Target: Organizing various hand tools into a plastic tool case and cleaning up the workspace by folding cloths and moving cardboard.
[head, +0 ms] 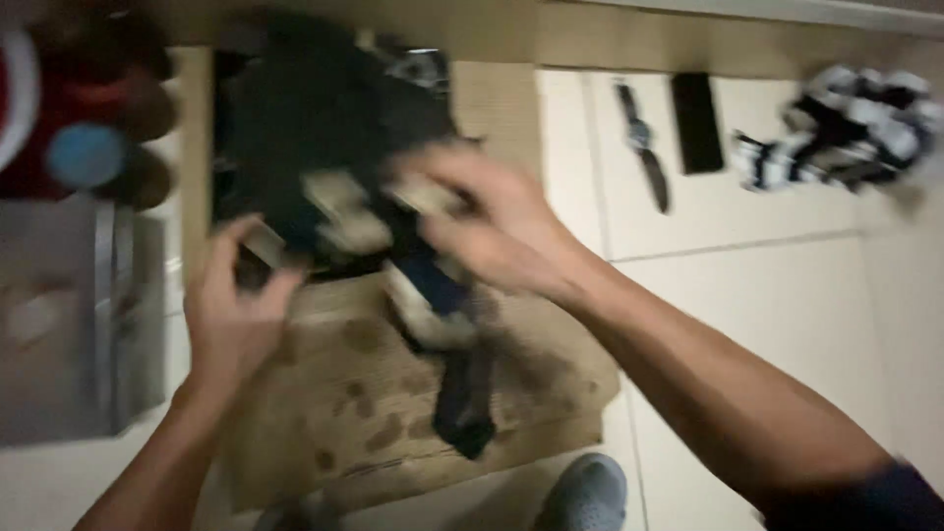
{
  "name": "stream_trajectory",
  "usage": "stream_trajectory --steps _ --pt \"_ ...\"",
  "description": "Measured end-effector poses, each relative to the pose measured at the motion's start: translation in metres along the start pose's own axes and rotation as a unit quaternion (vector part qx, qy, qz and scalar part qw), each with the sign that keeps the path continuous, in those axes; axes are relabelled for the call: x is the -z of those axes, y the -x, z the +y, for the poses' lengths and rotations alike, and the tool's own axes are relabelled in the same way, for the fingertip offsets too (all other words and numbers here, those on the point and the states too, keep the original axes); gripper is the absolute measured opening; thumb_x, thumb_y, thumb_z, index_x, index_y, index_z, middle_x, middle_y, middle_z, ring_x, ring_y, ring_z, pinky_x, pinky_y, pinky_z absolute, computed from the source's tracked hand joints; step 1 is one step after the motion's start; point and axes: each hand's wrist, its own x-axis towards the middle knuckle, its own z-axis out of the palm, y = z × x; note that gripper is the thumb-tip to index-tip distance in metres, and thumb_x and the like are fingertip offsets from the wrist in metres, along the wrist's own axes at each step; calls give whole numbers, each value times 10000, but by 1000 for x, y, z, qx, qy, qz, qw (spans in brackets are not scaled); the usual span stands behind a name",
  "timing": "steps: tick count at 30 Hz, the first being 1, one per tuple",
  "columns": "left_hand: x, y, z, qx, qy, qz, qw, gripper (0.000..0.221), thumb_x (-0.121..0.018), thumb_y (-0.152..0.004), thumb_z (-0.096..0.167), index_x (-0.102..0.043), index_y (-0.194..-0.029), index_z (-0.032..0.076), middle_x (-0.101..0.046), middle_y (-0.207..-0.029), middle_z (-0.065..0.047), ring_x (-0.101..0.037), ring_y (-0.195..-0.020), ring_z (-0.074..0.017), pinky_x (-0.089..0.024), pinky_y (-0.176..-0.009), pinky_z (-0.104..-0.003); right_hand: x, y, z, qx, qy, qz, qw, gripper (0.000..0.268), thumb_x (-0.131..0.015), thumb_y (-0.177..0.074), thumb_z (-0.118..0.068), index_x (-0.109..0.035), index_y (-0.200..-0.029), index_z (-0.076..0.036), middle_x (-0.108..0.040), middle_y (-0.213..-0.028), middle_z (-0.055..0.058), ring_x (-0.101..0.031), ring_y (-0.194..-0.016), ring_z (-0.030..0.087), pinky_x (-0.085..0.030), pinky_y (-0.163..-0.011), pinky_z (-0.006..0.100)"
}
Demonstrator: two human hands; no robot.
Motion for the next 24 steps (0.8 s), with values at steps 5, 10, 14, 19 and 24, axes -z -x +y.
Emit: stream_trajectory --steps 5,10,14,19,24 --pt "-37 -1 -10 -71 108 -23 991 576 -826 -924 209 -557 -1368 -39 -541 -1167 -222 -584 -1069 -350 -461 -907 -397 -13 -34 19 117 207 113 965 766 -874 -864 -255 -444 -1497 -271 -558 -1336 140 -645 -1270 425 -568 -1079 512" --pt "-34 18 -33 -18 2 -12 1000 352 -798 -978 206 -664 -1234 5 -618 -1044 -186 -680 -966 -353 -542 -825 -423 -47 60 24 120 121 26 985 584 -715 -990 -285 -439 -1483 -140 -523 -1314 230 -590 -1253 473 -525 -1023 521" --pt "-59 62 -35 -35 -118 -331 936 234 -707 -893 279 -684 -1056 112 -630 -1083 -123 -677 -1024 -345 -524 -890 -454 -84 164 64 44 253 -258 931 740 -833 -765 -373 -529 -1398 -138 -532 -1203 184 -636 -1011 406 -546 -824 515" --pt "-77 100 -30 -115 -154 -429 883 477 -609 -956 228 -503 -1406 107 -558 -1340 -185 -615 -1193 -400 -510 -954 -497 -122 237 141 122 324 -237 908 423 -747 -791 -210 -658 -1204 -182 -557 -1039 115 -661 -803 300 -555 -592 393" --pt "-85 110 -32 102 115 -405 901 945 -853 -737 505 -452 -1515 149 -488 -1469 -292 -565 -1260 -494 -501 -1002 -552 -86 163 83 13 26 -147 989 112 -666 -851 -93 -675 -943 -154 -609 -820 73 -687 -765 344 -561 -677 390"
